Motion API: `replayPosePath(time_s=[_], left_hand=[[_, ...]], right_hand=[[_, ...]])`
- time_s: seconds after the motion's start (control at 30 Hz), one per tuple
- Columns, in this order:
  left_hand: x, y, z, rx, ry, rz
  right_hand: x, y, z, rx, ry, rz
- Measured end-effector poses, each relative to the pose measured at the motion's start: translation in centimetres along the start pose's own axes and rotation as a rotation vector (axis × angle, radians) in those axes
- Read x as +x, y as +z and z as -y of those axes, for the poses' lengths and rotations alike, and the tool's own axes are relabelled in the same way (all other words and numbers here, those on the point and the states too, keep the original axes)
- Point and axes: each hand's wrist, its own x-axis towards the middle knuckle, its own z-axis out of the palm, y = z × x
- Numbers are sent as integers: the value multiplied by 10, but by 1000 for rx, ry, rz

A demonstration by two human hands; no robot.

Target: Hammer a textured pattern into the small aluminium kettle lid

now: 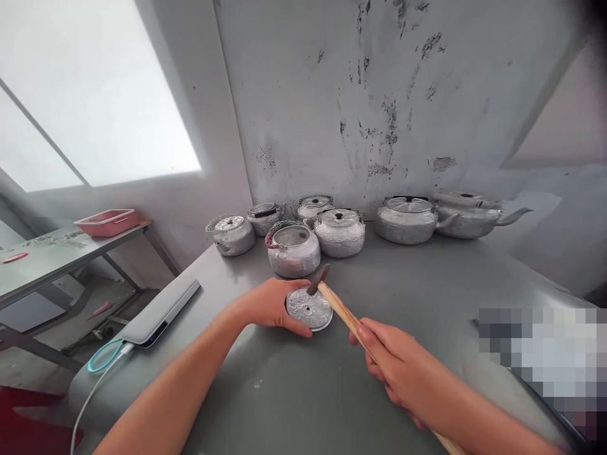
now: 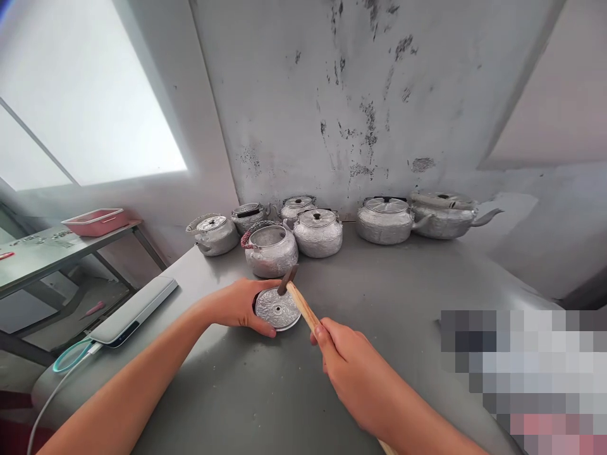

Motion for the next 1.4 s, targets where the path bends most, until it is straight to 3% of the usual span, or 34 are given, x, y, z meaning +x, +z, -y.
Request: replayPosePath(time_s=[0.13,0.43,0.73,1.0,1.17,1.23,1.33,1.4], left_hand=[[0,0,-1,1,-40,6],[-2,-2,0,-13,-129,-3],[-3,0,-5,45,-135,-15],[0,17,-14,163,-234,-153],[-3,3,-17,72,-42,-39],[-4,-1,-17,28,-1,-24],[-6,-2,-16,12,-27,-33],[-6,-1,-15,28,-60,-50]], right_hand=[[-1,0,0,-15,-5,16],[2,-1,-8,-266,-173,-111],[1,3,-12,-396,-98,-187],[5,2,-14,-331,-128,-178],[-4,-16,-3,-207,-136,-151],[-11,-23,4,-53,-142,-195],[-18,-28,10,22,-170,-241],[-18,-28,10,-94,-175,-271]])
